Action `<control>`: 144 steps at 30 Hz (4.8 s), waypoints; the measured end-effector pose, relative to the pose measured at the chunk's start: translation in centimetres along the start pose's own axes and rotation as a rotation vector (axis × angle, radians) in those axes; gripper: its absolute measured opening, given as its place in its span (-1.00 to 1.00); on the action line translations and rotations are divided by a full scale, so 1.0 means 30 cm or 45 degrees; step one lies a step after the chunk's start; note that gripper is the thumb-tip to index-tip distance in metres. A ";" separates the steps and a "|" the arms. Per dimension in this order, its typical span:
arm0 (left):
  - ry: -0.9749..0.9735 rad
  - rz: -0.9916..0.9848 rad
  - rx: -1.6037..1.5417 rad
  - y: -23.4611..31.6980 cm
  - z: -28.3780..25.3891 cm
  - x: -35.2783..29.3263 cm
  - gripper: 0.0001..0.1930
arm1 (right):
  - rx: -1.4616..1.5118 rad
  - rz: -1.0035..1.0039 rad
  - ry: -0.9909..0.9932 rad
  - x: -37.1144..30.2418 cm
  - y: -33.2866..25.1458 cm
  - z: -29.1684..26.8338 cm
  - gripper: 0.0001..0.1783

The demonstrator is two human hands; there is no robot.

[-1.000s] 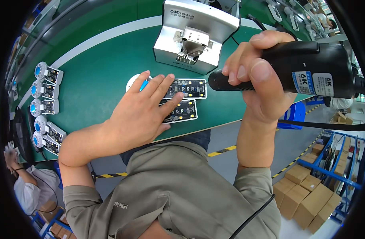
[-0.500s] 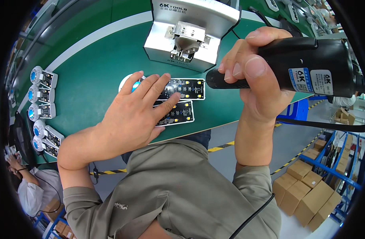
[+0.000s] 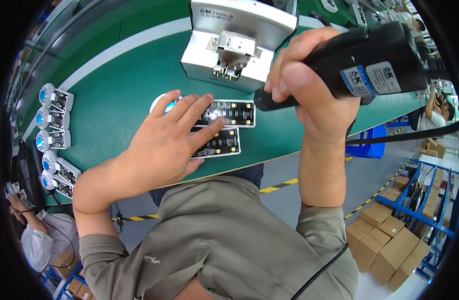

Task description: Use an electric screwdriver to fasten screws onto circuit boards on a production assembly line.

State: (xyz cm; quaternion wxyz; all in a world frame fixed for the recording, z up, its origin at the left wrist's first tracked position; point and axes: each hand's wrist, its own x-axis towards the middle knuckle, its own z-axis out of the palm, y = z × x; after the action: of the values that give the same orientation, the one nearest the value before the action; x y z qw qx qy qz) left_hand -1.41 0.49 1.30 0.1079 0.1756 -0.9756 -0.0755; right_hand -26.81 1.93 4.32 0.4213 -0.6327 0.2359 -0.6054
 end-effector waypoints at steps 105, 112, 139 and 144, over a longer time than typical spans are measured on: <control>0.011 0.056 0.160 -0.003 0.031 -0.010 -0.59 | 0.047 0.103 -0.138 -0.044 -0.039 0.122 -0.72; -0.007 0.038 0.172 0.008 0.040 -0.018 -0.43 | -0.090 -0.367 -0.063 0.116 -0.104 0.085 -0.78; 0.002 0.028 0.129 0.003 0.043 -0.022 -0.42 | -0.187 -0.372 -0.166 0.133 -0.039 0.087 -0.75; -0.004 0.005 0.114 0.003 0.040 -0.027 -0.42 | -0.148 -0.237 -0.181 0.166 -0.039 0.106 -0.76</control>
State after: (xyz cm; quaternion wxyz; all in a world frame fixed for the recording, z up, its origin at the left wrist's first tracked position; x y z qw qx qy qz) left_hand -0.98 1.00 0.02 0.0985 0.1781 -0.9786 -0.0318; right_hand -23.22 -0.68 8.38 0.3416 -0.7166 0.1801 -0.5809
